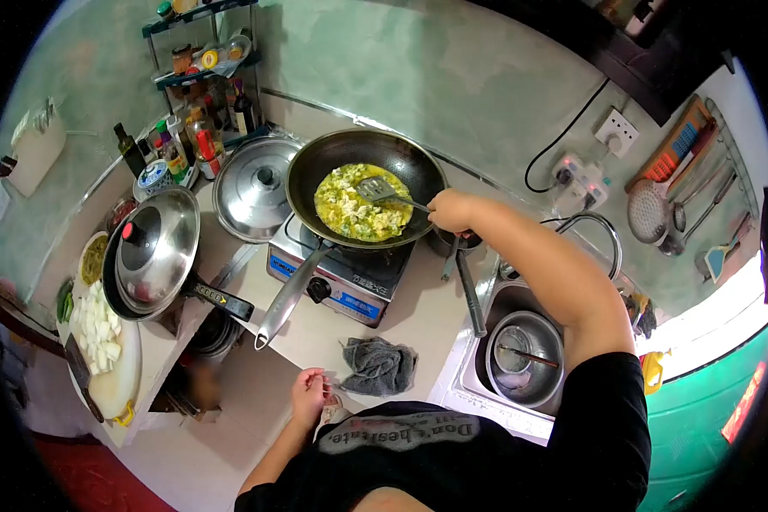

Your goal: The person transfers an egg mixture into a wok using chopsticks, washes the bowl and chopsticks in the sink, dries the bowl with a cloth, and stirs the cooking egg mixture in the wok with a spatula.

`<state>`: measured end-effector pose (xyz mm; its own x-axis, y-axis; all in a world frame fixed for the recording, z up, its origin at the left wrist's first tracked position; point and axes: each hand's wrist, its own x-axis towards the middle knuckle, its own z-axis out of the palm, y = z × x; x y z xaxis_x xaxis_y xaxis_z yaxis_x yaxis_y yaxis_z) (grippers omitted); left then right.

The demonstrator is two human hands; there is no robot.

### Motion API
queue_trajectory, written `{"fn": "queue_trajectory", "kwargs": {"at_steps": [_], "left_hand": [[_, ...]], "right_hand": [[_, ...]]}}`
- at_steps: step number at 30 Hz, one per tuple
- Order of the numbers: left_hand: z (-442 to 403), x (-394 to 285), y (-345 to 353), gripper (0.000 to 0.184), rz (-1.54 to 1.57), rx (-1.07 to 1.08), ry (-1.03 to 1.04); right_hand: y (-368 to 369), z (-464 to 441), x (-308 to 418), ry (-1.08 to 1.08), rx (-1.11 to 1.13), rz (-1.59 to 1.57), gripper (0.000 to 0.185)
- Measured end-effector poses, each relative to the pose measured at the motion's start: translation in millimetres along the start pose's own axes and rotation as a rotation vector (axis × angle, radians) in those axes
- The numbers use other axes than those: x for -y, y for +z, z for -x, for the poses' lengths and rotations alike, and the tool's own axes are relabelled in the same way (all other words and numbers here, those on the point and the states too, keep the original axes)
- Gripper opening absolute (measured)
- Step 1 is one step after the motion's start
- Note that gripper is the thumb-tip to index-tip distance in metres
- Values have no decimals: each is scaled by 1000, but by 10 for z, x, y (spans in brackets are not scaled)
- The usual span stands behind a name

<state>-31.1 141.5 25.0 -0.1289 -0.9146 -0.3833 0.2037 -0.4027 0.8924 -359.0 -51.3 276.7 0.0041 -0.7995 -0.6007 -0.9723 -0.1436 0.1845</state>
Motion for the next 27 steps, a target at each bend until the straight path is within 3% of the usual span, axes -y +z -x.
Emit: {"fn": "queue_trajectory", "kwargs": {"at_steps": [2,3,5,6,8,9,11,12,15,19,20,23,27], "left_hand": [[-37,12,13,13,4,2,-35],[-45,19,-5,13,5,2,-34],[-53,40,-49,13,53,-8,-52],[-48,50,-75,13,54,-8,-55],[-49,62,-118,13,4,-25,-37],[-44,64,-125,13,4,-24,-40],[-14,63,-140,13,-17,-18,-34],[-12,61,-122,13,-19,-18,-34],[17,35,-63,13,-10,2,-24],[15,-54,-76,13,14,15,6],[26,-76,-76,13,7,2,16],[-8,29,-162,13,-6,-36,10],[76,-80,-66,12,14,1,-64]], "right_hand": [[-191,370,59,142,-129,-440,35],[-207,469,65,141,-130,-439,35],[-169,622,-36,45,-399,-257,36],[-111,607,-144,45,-397,-256,36],[-51,593,-261,-168,-553,-38,33],[-67,622,-217,-167,-551,-38,33],[-141,764,16,15,-158,-290,36],[-202,864,195,24,-120,-290,36],[-69,637,250,105,-124,-430,33],[-262,783,271,134,-105,-374,34],[-254,752,228,-16,-240,-180,34],[-301,786,181,21,-358,-150,34],[-298,610,350,30,-262,-178,34]]}}
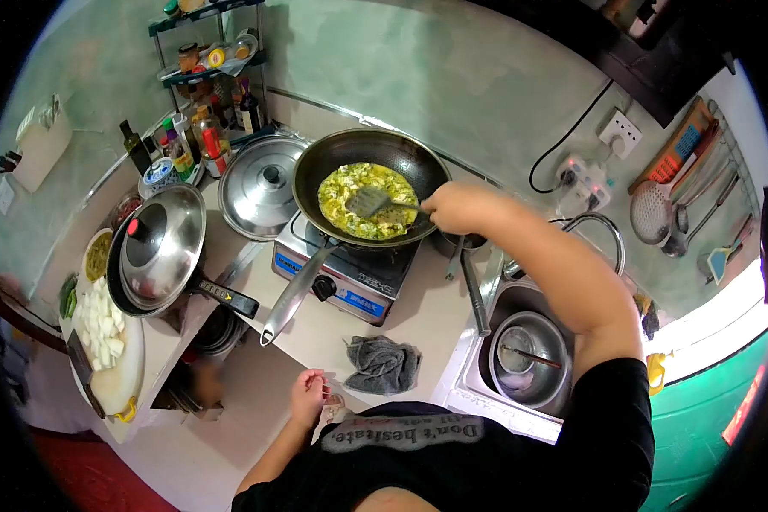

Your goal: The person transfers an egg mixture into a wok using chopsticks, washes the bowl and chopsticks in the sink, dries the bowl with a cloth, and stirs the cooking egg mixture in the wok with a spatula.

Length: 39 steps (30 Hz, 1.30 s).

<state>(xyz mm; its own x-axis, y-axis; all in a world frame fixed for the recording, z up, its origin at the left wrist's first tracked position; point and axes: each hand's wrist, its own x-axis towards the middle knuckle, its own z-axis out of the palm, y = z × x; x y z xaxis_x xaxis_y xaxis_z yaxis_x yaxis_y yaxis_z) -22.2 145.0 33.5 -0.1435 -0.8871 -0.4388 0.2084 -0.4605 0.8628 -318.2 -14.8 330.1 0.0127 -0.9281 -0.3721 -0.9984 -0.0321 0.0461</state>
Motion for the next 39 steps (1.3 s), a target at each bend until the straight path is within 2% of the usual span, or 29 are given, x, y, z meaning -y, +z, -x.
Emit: {"fn": "queue_trajectory", "kwargs": {"at_steps": [3,7,10,12,16,18,19,21,25,28,30,34,37,39], "left_hand": [[-56,72,19,12,27,13,42],[-69,44,8,12,-14,25,37],[-43,-23,31,12,42,12,1],[-44,-25,26,13,-36,-11,47],[-79,100,-60,13,-39,-24,41],[-67,119,-59,13,-31,-27,33],[-64,144,-42,13,-35,-21,26],[-68,172,-24,13,1,5,47],[-79,122,-1,12,-3,12,47],[-107,144,-70,12,-31,-7,73],[-118,178,-126,12,-22,-39,68],[-111,204,-142,12,-9,-47,53],[-107,214,-115,12,9,-53,41],[-102,183,-83,13,23,-31,56]], "right_hand": [[226,-219,47,6,117,99,34],[238,-265,13,-69,104,207,34],[120,-192,-10,-11,87,133,34],[-129,36,-64,24,118,-97,34],[-233,265,-396,19,64,-64,36],[-257,351,-484,-108,36,-15,36],[-228,380,-465,-100,40,-19,36],[-190,407,-281,53,252,16,36],[-112,308,-289,108,216,-48,36],[-133,311,-421,32,149,-99,35],[-179,326,-500,-137,53,2,35],[-390,488,-448,-61,80,-13,34],[-449,514,-337,-19,-16,120,33],[-380,434,-321,-23,79,219,34]]}}
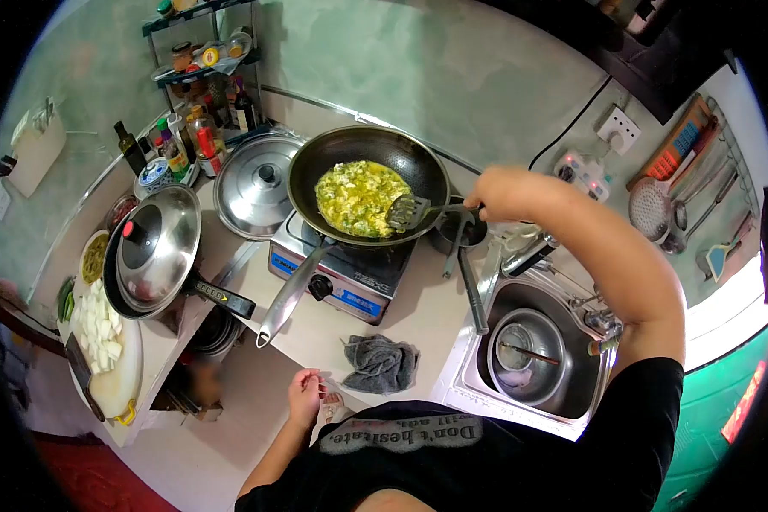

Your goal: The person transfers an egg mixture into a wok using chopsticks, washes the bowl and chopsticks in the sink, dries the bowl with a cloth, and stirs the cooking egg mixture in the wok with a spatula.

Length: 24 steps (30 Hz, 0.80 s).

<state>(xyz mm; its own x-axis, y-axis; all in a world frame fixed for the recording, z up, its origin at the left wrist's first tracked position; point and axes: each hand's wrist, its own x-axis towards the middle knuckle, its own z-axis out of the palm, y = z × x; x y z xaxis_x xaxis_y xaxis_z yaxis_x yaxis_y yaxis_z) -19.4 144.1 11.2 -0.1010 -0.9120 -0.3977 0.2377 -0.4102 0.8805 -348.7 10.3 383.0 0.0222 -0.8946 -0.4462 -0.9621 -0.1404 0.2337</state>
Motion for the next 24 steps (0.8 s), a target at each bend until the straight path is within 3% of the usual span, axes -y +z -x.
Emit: {"fn": "queue_trajectory", "kwargs": {"at_steps": [3,5,13,24], "left_hand": [[-20,14,7,13,4,10,-6],[-7,-9,35,13,-10,9,-5],[7,-33,-28,13,-46,-40,-16],[27,-25,-20,12,-55,-24,-28]], "right_hand": [[152,-133,68,-39,-50,56,35],[208,-142,116,-18,-89,39,26],[54,81,1,-53,-262,46,37],[194,87,69,-106,-211,87,36]]}}
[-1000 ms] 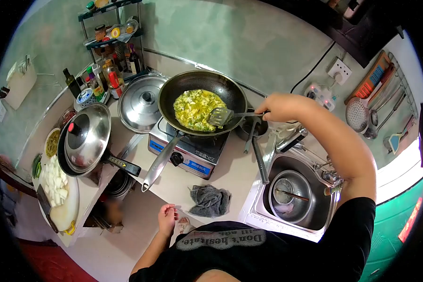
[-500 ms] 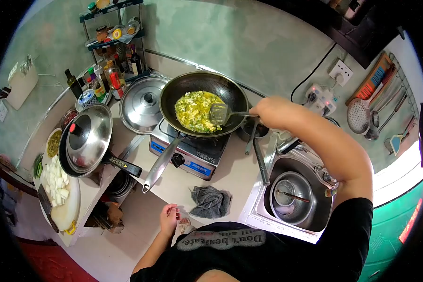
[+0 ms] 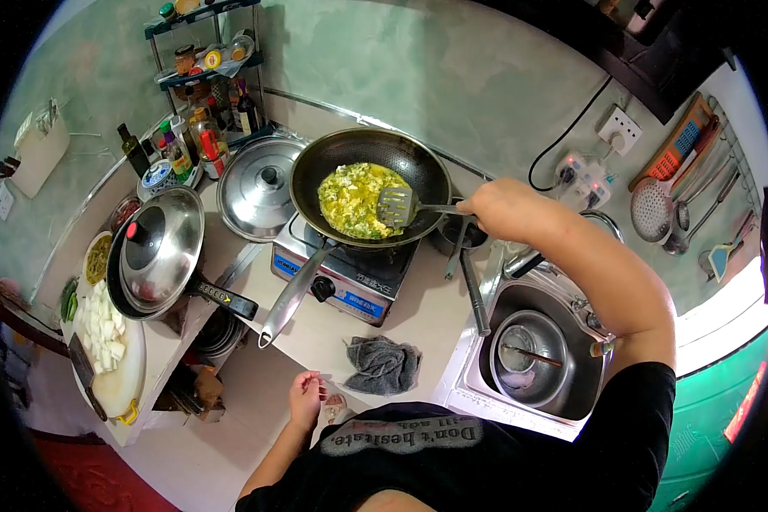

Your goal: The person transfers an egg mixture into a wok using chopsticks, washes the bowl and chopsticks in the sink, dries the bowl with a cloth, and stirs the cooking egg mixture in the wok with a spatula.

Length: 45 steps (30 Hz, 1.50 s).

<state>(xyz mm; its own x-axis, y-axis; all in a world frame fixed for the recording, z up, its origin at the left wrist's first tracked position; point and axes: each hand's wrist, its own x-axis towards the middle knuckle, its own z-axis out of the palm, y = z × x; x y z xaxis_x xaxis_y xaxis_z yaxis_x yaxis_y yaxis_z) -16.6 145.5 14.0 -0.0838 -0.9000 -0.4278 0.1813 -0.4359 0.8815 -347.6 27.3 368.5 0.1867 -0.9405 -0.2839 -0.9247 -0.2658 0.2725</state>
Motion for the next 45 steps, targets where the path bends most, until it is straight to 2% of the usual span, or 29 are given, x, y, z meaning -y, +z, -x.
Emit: {"fn": "queue_trajectory", "kwargs": {"at_steps": [5,16,23,25,29,32,45], "left_hand": [[-8,26,-19,12,4,-6,3],[-9,-3,15,13,8,26,6],[-10,-43,35,13,1,25,-4],[-32,-25,26,13,1,28,-5],[-44,27,-5,12,18,3,-12],[-58,59,-11,12,15,12,-6],[-20,9,29,12,-9,22,-9]], "right_hand": [[49,6,-17,25,-2,-16,34],[66,111,59,-60,-97,-60,34],[88,145,161,-39,-46,-88,33],[15,168,104,-39,-136,-171,32],[24,140,-28,3,-170,-101,32],[114,117,-20,36,-77,-61,32],[196,217,107,-62,-155,-37,32]]}}
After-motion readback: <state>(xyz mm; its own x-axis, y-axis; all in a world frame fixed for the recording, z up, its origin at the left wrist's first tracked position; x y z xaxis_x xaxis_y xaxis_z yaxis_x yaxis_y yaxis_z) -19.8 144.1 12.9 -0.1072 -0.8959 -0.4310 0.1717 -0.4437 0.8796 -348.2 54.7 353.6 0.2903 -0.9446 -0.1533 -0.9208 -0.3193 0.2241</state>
